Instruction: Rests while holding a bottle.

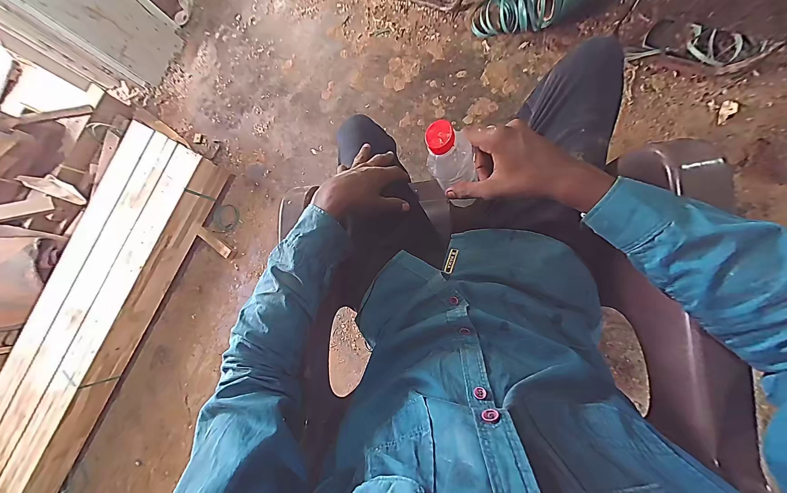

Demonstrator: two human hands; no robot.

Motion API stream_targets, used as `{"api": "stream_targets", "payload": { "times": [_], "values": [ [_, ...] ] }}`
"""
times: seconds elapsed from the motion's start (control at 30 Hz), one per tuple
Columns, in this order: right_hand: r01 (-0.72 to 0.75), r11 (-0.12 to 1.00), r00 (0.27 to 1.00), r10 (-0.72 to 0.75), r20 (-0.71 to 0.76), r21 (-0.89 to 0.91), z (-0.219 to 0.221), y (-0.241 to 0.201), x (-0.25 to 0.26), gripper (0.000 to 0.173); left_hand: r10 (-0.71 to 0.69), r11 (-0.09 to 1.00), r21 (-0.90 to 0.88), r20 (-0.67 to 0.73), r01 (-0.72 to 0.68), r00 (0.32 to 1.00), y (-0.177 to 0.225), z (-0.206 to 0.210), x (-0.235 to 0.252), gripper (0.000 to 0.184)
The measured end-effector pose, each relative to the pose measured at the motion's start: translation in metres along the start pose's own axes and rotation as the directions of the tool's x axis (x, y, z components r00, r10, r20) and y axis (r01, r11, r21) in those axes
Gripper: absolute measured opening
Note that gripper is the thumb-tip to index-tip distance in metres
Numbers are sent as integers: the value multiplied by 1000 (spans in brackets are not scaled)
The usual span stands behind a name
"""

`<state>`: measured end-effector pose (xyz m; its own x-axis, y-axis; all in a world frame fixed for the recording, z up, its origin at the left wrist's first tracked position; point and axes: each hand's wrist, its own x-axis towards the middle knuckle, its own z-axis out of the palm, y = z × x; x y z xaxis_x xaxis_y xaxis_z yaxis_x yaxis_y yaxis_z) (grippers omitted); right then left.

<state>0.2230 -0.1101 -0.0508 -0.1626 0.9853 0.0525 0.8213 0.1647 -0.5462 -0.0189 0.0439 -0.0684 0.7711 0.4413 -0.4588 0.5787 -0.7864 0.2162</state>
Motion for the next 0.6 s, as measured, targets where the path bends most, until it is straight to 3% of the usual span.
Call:
{"api": "stream_targets", "payload": {
  "times": [0.6],
  "values": [
    [9,1000,1000,-9,4,3,-1,0,-1,55,-9,1000,-4,10,9,1000,1,-1,0,65]
  ]
}}
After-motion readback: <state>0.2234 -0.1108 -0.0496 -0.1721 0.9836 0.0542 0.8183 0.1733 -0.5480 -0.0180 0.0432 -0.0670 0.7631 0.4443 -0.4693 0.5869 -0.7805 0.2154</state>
